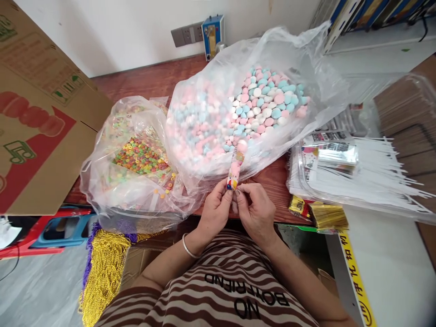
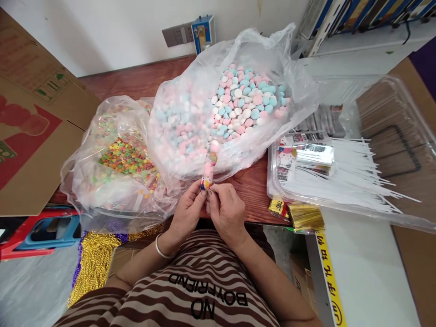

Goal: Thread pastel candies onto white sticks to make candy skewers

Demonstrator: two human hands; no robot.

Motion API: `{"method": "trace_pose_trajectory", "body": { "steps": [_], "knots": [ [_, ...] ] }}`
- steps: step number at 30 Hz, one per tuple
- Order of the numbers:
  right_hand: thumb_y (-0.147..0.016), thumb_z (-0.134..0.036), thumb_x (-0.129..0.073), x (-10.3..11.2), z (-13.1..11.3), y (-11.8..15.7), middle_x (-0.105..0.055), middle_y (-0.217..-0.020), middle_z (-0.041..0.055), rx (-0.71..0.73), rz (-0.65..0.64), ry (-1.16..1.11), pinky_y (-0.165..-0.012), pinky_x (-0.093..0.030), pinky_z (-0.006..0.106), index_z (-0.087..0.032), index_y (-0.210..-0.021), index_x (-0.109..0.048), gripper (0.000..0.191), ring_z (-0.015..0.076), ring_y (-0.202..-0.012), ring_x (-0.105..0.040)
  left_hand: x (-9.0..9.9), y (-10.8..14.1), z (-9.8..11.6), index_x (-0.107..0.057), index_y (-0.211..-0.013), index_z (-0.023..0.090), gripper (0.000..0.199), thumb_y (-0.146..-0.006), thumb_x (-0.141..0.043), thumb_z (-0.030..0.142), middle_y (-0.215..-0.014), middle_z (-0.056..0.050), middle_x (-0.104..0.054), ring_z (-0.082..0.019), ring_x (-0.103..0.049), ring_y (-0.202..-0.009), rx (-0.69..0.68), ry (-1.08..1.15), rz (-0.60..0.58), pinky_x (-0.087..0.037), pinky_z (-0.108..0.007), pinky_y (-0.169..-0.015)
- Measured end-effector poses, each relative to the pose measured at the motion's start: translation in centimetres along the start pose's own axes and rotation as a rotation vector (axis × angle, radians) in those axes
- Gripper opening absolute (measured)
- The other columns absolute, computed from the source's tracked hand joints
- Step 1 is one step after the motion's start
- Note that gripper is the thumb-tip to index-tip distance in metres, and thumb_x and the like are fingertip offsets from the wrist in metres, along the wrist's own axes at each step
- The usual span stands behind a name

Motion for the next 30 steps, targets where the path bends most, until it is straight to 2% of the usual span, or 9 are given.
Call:
{"method": "trace_pose_trajectory", "body": {
  "steps": [2, 6, 8, 11, 15, 20, 23, 27, 30],
  "knots": [
    [-0.099, -0.017, -0.055, -0.1, -0.1, 0.0, -0.069, -0.091, 0.0053, 0.011, -0.008, -0.003, -0.075, -0.053, 0.032, -0.022, -0.101, -0.062, 0.009, 0.0194, -0.085, -0.066, -0.3, -0.2, -0.3, -0.067, -0.118, 0.022, 0.029, -0.094, -0.065, 0.038, -0.063, 0.005, -0.056, -0.010, -0.049, -0.053, 0.015, 0.041, 0.028, -0.045, -0.020, -0.057],
    [-0.100, -0.017, -0.050, -0.2, -0.2, -0.2, -0.067, -0.087, 0.0057, 0.038, -0.101, 0.014, -0.071, -0.050, 0.031, -0.021, -0.096, -0.061, 0.012, 0.0198, -0.082, -0.064, -0.5, -0.5, -0.8, -0.066, -0.107, 0.020, 0.019, -0.091, -0.068, 0.031, -0.083, 0.000, -0.064, -0.012, -0.059, -0.077, -0.081, 0.074, 0.132, -0.049, -0.021, -0.076],
    [-0.099, -0.017, -0.050, -0.1, -0.2, -0.2, -0.065, -0.084, 0.0047, 0.057, -0.147, 0.001, -0.069, -0.049, 0.031, -0.021, -0.092, -0.060, 0.013, 0.0192, -0.079, -0.062, -0.4, -0.6, -1.0, -0.064, -0.103, 0.020, 0.017, -0.091, -0.068, 0.031, -0.086, 0.000, -0.065, -0.011, -0.059, -0.078, -0.075, 0.077, 0.149, -0.048, -0.020, -0.074],
    [-0.099, -0.017, -0.051, 0.1, 0.0, -0.3, -0.063, -0.082, 0.0029, 0.042, -0.157, -0.068, -0.068, -0.048, 0.029, -0.021, -0.091, -0.059, 0.012, 0.0175, -0.076, -0.060, -0.3, -0.6, -1.1, -0.060, -0.099, 0.020, 0.019, -0.092, -0.068, 0.036, -0.076, 0.003, -0.062, -0.009, -0.052, -0.063, -0.034, 0.075, 0.125, -0.043, -0.018, -0.059],
    [-0.099, -0.016, -0.053, 0.7, 0.2, -0.6, -0.064, -0.085, 0.0021, -0.029, -0.100, -0.134, -0.071, -0.049, 0.029, -0.022, -0.095, -0.060, 0.009, 0.0168, -0.079, -0.061, -0.4, -0.4, -1.0, -0.057, -0.101, 0.022, 0.021, -0.095, -0.063, 0.041, -0.062, 0.007, -0.055, -0.007, -0.042, -0.045, -0.024, 0.019, 0.037, -0.032, -0.019, -0.045],
    [-0.099, -0.019, -0.053, 1.3, 0.1, -0.7, -0.066, -0.087, 0.0022, -0.065, -0.075, -0.114, -0.072, -0.050, 0.030, -0.022, -0.096, -0.060, 0.008, 0.0173, -0.079, -0.063, -0.5, 0.3, -0.6, -0.059, -0.113, 0.023, 0.028, -0.094, -0.064, 0.043, -0.057, 0.006, -0.057, -0.010, -0.049, -0.044, -0.023, -0.009, -0.023, -0.034, -0.020, -0.045],
    [-0.099, -0.019, -0.053, 1.3, 0.0, -0.5, -0.067, -0.089, 0.0034, -0.030, -0.055, -0.083, -0.073, -0.051, 0.031, -0.022, -0.098, -0.061, 0.008, 0.0181, -0.080, -0.064, -0.5, 0.5, -0.5, -0.058, -0.117, 0.023, 0.031, -0.095, -0.063, 0.044, -0.057, 0.005, -0.058, -0.011, -0.050, -0.044, -0.008, -0.001, -0.036, -0.035, -0.021, -0.045],
    [-0.099, -0.017, -0.051, 0.9, -0.2, 0.0, -0.068, -0.088, 0.0061, 0.110, -0.092, -0.006, -0.074, -0.052, 0.034, -0.022, -0.099, -0.062, 0.012, 0.0203, -0.082, -0.064, -0.1, 0.4, -0.7, -0.060, -0.103, 0.023, 0.021, -0.092, -0.067, 0.039, -0.062, 0.005, -0.058, -0.009, -0.045, -0.046, -0.017, 0.008, 0.086, -0.032, -0.021, -0.047],
    [-0.099, -0.017, -0.051, 0.7, -0.2, 0.1, -0.068, -0.086, 0.0060, 0.126, -0.125, -0.028, -0.072, -0.051, 0.033, -0.021, -0.097, -0.062, 0.012, 0.0196, -0.080, -0.063, 0.0, 0.2, -0.9, -0.059, -0.099, 0.022, 0.023, -0.090, -0.071, 0.039, -0.062, 0.006, -0.057, -0.009, -0.045, -0.048, -0.009, 0.049, 0.130, -0.032, -0.020, -0.048]
  ]
}}
Point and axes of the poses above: each hand's wrist, its own y-axis away from the middle knuckle, its own x-axis out of the back of the hand, z = x × y, the point moved 1 cm from there along -y, towards the middle knuckle
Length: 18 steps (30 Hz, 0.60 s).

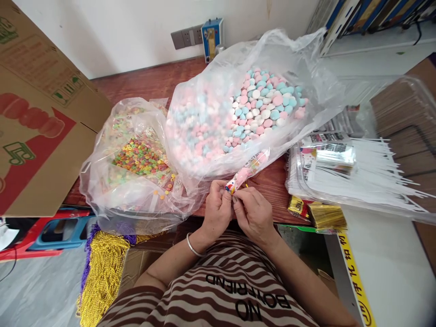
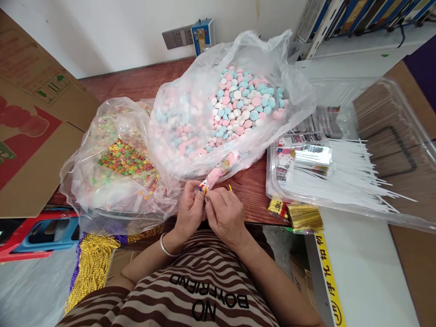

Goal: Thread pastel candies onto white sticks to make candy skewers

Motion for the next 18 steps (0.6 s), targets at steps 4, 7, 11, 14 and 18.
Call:
{"method": "trace_pose_trajectory", "body": {
  "steps": [4, 7, 11, 14, 18],
  "knots": [
    [-0.099, -0.024, -0.057, 0.1, 0.4, -0.2, -0.067, -0.088, 0.0033, -0.214, 0.050, -0.268, -0.073, -0.054, 0.030, -0.021, -0.097, -0.062, 0.006, 0.0171, -0.080, -0.065, -0.5, -0.2, 0.0, -0.052, -0.098, 0.022, 0.028, -0.093, -0.066, 0.046, -0.054, 0.010, -0.048, -0.006, -0.036, -0.040, -0.009, 0.039, -0.039, -0.027, -0.018, -0.042],
    [-0.097, -0.036, -0.062, 0.0, 0.7, -0.5, -0.068, -0.087, 0.0019, -0.397, 0.118, -0.456, -0.070, -0.057, 0.030, -0.022, -0.099, -0.061, 0.014, 0.0172, -0.076, -0.066, -1.1, 0.0, -0.3, -0.048, -0.099, 0.023, 0.028, -0.096, -0.060, 0.048, -0.053, 0.011, -0.047, -0.006, -0.034, -0.037, -0.027, 0.023, -0.084, -0.023, -0.017, -0.039],
    [-0.099, -0.044, -0.057, -0.4, 0.9, -1.0, -0.071, -0.084, 0.0016, -0.559, 0.038, -0.648, -0.058, -0.056, 0.029, -0.021, -0.103, -0.064, 0.024, 0.0161, -0.063, -0.064, -1.3, 0.5, -0.6, -0.051, -0.104, 0.022, 0.027, -0.095, -0.063, 0.044, -0.061, 0.008, -0.056, -0.007, -0.047, -0.045, -0.068, -0.053, -0.123, -0.037, -0.018, -0.047],
    [-0.098, -0.042, -0.059, 0.1, 1.1, -1.3, -0.073, -0.091, 0.0040, -0.564, 0.060, -0.639, -0.073, -0.058, 0.032, -0.020, -0.102, -0.068, 0.024, 0.0183, -0.077, -0.068, -0.7, 0.5, 0.1, -0.060, -0.105, 0.019, 0.030, -0.086, -0.076, 0.036, -0.092, -0.002, -0.069, -0.012, -0.063, -0.079, -0.195, -0.130, -0.059, -0.050, -0.023, -0.075],
    [-0.097, -0.038, -0.062, 0.8, 0.9, -1.4, -0.075, -0.100, 0.0041, -0.481, -0.033, -0.561, -0.087, -0.056, 0.032, -0.021, -0.107, -0.071, 0.021, 0.0195, -0.094, -0.069, -0.1, -0.8, 1.4, -0.067, -0.115, 0.020, 0.035, -0.086, -0.076, 0.037, -0.116, -0.007, -0.069, -0.019, -0.063, -0.108, -0.160, -0.054, -0.104, -0.048, -0.030, -0.098]
  ]
}}
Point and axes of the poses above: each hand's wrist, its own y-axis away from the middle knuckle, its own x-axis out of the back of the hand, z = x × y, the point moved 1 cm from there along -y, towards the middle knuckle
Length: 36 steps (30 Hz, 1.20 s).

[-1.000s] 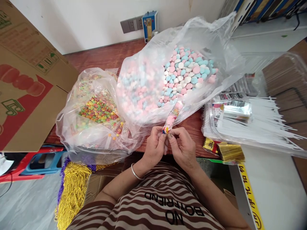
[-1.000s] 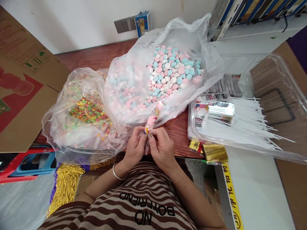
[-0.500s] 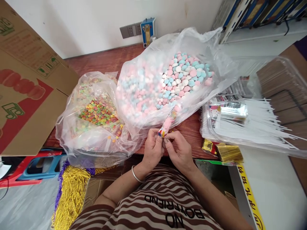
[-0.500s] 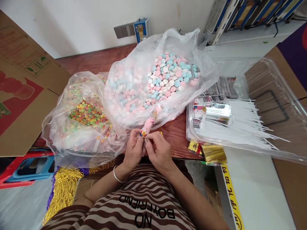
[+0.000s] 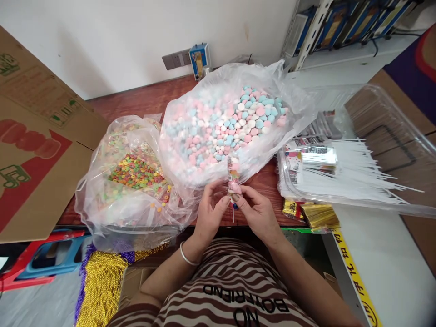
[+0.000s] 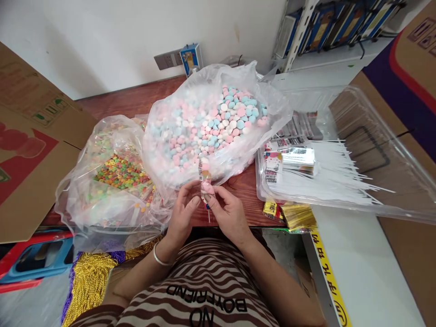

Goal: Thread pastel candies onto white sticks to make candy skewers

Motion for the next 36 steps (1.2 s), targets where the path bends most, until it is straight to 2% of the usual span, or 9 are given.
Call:
{"method": "trace_pose_trajectory", "body": {
  "steps": [3, 6, 8, 11, 13, 15, 20, 27, 36],
  "knots": [
    [-0.095, -0.038, -0.065, -0.2, 0.1, 0.8, -0.074, -0.113, 0.0066, -0.019, -0.017, 0.001, -0.092, -0.056, 0.033, -0.021, -0.115, -0.067, 0.026, 0.0211, -0.103, -0.070, -0.4, -1.3, -0.1, -0.071, -0.106, 0.018, 0.031, -0.086, -0.074, 0.042, -0.114, -0.008, -0.072, -0.022, -0.065, -0.111, 0.194, 0.262, -0.106, -0.048, -0.034, -0.102],
    [-0.091, -0.042, -0.071, -0.3, 0.8, 2.1, -0.073, -0.111, 0.0074, -0.111, 0.062, 0.072, -0.083, -0.058, 0.033, -0.022, -0.118, -0.061, 0.035, 0.0211, -0.093, -0.071, -0.9, -2.1, -0.5, -0.068, -0.097, 0.019, 0.029, -0.084, -0.077, 0.042, -0.106, -0.006, -0.074, -0.020, -0.068, -0.107, 0.246, 0.484, -0.003, -0.051, -0.033, -0.097],
    [-0.093, -0.044, -0.067, -0.6, 1.2, 2.8, -0.074, -0.095, 0.0048, -0.166, 0.004, 0.101, -0.073, -0.058, 0.031, -0.021, -0.105, -0.063, 0.026, 0.0188, -0.079, -0.070, -1.2, -2.2, -0.6, -0.065, -0.096, 0.020, 0.030, -0.081, -0.081, 0.041, -0.104, -0.005, -0.074, -0.018, -0.069, -0.102, 0.230, 0.534, 0.062, -0.054, -0.030, -0.090],
    [-0.099, -0.045, -0.057, -1.0, 1.5, 3.2, -0.066, -0.072, -0.0007, -0.195, -0.019, -0.030, -0.058, -0.054, 0.026, -0.021, -0.088, -0.060, 0.026, 0.0137, -0.060, -0.062, -1.7, -1.6, -0.7, -0.064, -0.102, 0.021, 0.034, -0.081, -0.081, 0.041, -0.102, -0.004, -0.074, -0.013, -0.068, -0.077, 0.268, 0.516, 0.028, -0.052, -0.022, -0.064],
    [-0.099, -0.045, -0.057, -1.2, 1.7, 3.1, -0.061, -0.068, -0.0038, -0.205, 0.075, -0.123, -0.049, -0.049, 0.023, -0.022, -0.091, -0.056, 0.024, 0.0109, -0.052, -0.056, -1.9, -1.0, -0.8, -0.063, -0.112, 0.021, 0.040, -0.083, -0.078, 0.045, -0.101, -0.004, -0.073, -0.008, -0.058, -0.059, 0.320, 0.490, -0.050, -0.046, -0.020, -0.048],
    [-0.099, -0.044, -0.058, -1.4, 1.8, 2.9, -0.060, -0.065, -0.0058, -0.206, 0.125, -0.154, -0.044, -0.045, 0.021, -0.022, -0.094, -0.055, 0.022, 0.0092, -0.047, -0.053, -1.9, -0.4, -1.0, -0.062, -0.120, 0.021, 0.049, -0.083, -0.077, 0.049, -0.095, -0.004, -0.071, -0.007, -0.050, -0.051, 0.361, 0.465, -0.105, -0.043, -0.020, -0.041],
    [-0.100, -0.041, -0.058, -1.6, 2.2, 3.2, -0.062, -0.064, -0.0058, -0.149, 0.158, -0.082, -0.042, -0.044, 0.019, -0.022, -0.103, -0.055, 0.019, 0.0086, -0.045, -0.053, -1.6, -0.2, -1.7, -0.062, -0.111, 0.018, 0.041, -0.082, -0.079, 0.041, -0.067, 0.004, -0.056, -0.007, -0.043, -0.044, 0.402, 0.475, -0.106, -0.044, -0.021, -0.036],
    [-0.104, -0.035, -0.051, -2.1, 2.5, 4.1, -0.065, -0.068, -0.0041, -0.034, 0.229, 0.010, -0.045, -0.047, 0.020, -0.022, -0.112, -0.054, 0.015, 0.0091, -0.047, -0.056, -1.6, -0.4, -1.6, -0.058, -0.104, 0.020, 0.033, -0.084, -0.077, 0.037, -0.074, 0.003, -0.060, -0.006, -0.046, -0.044, 0.393, 0.538, -0.081, -0.044, -0.018, -0.035],
    [-0.107, -0.038, -0.041, -2.4, 2.4, 3.8, -0.057, -0.057, -0.0068, -0.054, 0.075, 0.010, -0.037, -0.041, 0.021, -0.021, -0.130, -0.058, 0.033, 0.0094, -0.037, -0.049, -1.5, 0.0, -2.0, -0.058, -0.100, 0.021, 0.038, -0.080, -0.081, 0.042, -0.066, 0.007, -0.059, -0.005, -0.041, -0.032, 0.386, 0.517, -0.063, -0.038, -0.018, -0.028]
  ]
}}
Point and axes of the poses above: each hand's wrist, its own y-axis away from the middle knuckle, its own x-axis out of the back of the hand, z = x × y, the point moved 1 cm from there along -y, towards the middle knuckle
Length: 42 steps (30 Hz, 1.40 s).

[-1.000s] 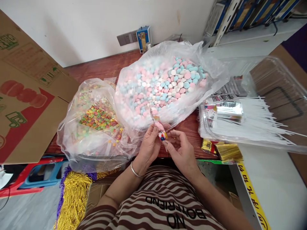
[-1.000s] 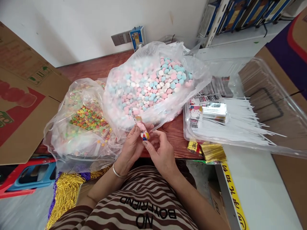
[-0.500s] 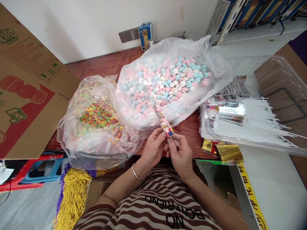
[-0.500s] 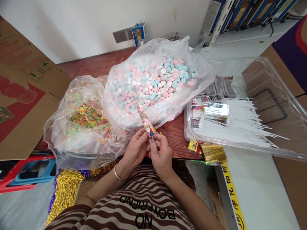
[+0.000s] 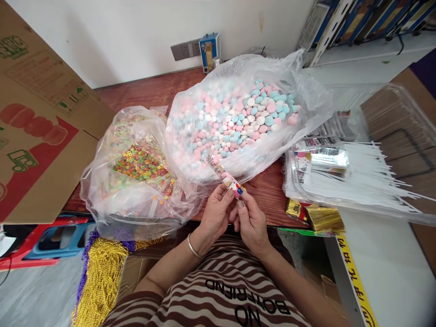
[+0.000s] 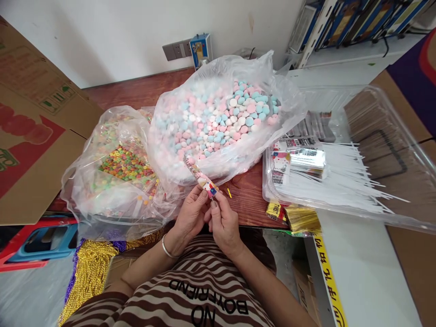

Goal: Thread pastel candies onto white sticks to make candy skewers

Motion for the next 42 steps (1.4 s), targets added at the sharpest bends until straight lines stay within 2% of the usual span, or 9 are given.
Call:
{"method": "trace_pose_trajectory", "body": {
  "steps": [8, 12, 16, 22, 25, 27, 33, 37, 42],
  "knots": [
    [-0.106, -0.034, -0.041, -0.2, 0.8, -0.4, -0.076, -0.089, 0.0048, 0.099, -0.014, 0.196, -0.051, -0.056, 0.027, -0.021, -0.140, -0.060, 0.041, 0.0142, -0.053, -0.065, 0.0, 0.3, -0.1, -0.068, -0.113, 0.018, 0.047, -0.075, -0.085, 0.041, -0.057, 0.008, -0.051, -0.004, -0.040, -0.041, -0.016, -0.060, 0.083, -0.039, -0.016, -0.043],
    [-0.103, -0.027, -0.047, -0.2, 1.1, -0.2, -0.074, -0.125, 0.0120, 0.258, 0.082, 0.312, -0.084, -0.063, 0.035, -0.021, -0.137, -0.061, 0.038, 0.0231, -0.097, -0.077, -0.1, 0.1, 0.3, -0.072, -0.098, 0.016, 0.036, -0.072, -0.087, 0.036, -0.075, 0.002, -0.062, -0.006, -0.054, -0.064, -0.106, -0.074, 0.136, -0.047, -0.016, -0.063],
    [-0.101, -0.025, -0.054, -0.3, 1.1, -0.1, -0.078, -0.116, 0.0110, 0.232, 0.144, 0.257, -0.079, -0.065, 0.034, -0.022, -0.133, -0.058, 0.033, 0.0225, -0.096, -0.078, -0.3, -0.1, 0.5, -0.073, -0.097, 0.018, 0.025, -0.078, -0.083, 0.032, -0.084, 0.000, -0.065, -0.010, -0.056, -0.078, -0.151, -0.161, 0.109, -0.046, -0.017, -0.071],
    [-0.100, -0.026, -0.055, 0.3, 0.8, -0.3, -0.076, -0.117, 0.0100, 0.239, 0.053, 0.246, -0.084, -0.062, 0.035, -0.024, -0.126, -0.061, 0.027, 0.0218, -0.100, -0.075, 0.1, -0.2, 1.6, -0.072, -0.104, 0.020, 0.027, -0.082, -0.078, 0.034, -0.089, -0.001, -0.067, -0.011, -0.056, -0.079, -0.165, -0.256, 0.076, -0.045, -0.020, -0.075],
    [-0.099, -0.031, -0.058, 0.9, 0.3, -0.8, -0.076, -0.104, 0.0078, 0.207, 0.165, 0.234, -0.081, -0.060, 0.036, -0.023, -0.109, -0.067, 0.016, 0.0218, -0.093, -0.073, 0.5, -0.1, 1.9, -0.073, -0.108, 0.019, 0.027, -0.085, -0.075, 0.034, -0.085, -0.001, -0.067, -0.012, -0.056, -0.079, -0.185, -0.325, 0.046, -0.045, -0.021, -0.076],
    [-0.097, -0.036, -0.060, 1.3, -0.3, -1.4, -0.074, -0.093, 0.0055, 0.127, 0.212, 0.148, -0.076, -0.059, 0.034, -0.022, -0.101, -0.067, 0.016, 0.0207, -0.085, -0.070, 0.7, 0.1, 1.8, -0.072, -0.112, 0.019, 0.029, -0.088, -0.073, 0.035, -0.077, 0.001, -0.063, -0.010, -0.055, -0.071, -0.169, -0.352, 0.014, -0.045, -0.020, -0.072],
    [-0.096, -0.041, -0.062, 1.6, -0.7, -2.7, -0.069, -0.074, -0.0010, -0.109, 0.046, -0.118, -0.065, -0.053, 0.031, -0.021, -0.101, -0.068, 0.021, 0.0161, -0.063, -0.061, 0.7, 0.4, 0.7, -0.055, -0.137, 0.018, 0.050, -0.093, -0.066, 0.040, -0.065, 0.005, -0.056, -0.007, -0.046, -0.049, -0.114, -0.426, -0.046, -0.035, -0.018, -0.048],
    [-0.096, -0.037, -0.062, 1.9, -0.5, -2.6, -0.069, -0.082, 0.0018, 0.022, 0.129, 0.121, -0.072, -0.049, 0.031, -0.020, -0.087, -0.067, 0.019, 0.0178, -0.076, -0.062, 0.9, 0.3, 0.4, -0.057, -0.119, 0.018, 0.037, -0.094, -0.064, 0.044, -0.069, 0.005, -0.056, -0.006, -0.047, -0.049, -0.202, -0.516, 0.007, -0.036, -0.018, -0.046],
    [-0.098, -0.030, -0.055, 1.3, -0.9, -2.8, -0.061, -0.077, 0.0014, 0.233, 0.083, 0.336, -0.066, -0.044, 0.030, -0.023, -0.081, -0.059, 0.018, 0.0176, -0.071, -0.056, 1.5, 0.3, 0.8, -0.055, -0.104, 0.020, 0.031, -0.094, -0.063, 0.049, -0.060, 0.008, -0.053, -0.006, -0.044, -0.042, -0.239, -0.552, 0.046, -0.033, -0.018, -0.043]
  ]
}}
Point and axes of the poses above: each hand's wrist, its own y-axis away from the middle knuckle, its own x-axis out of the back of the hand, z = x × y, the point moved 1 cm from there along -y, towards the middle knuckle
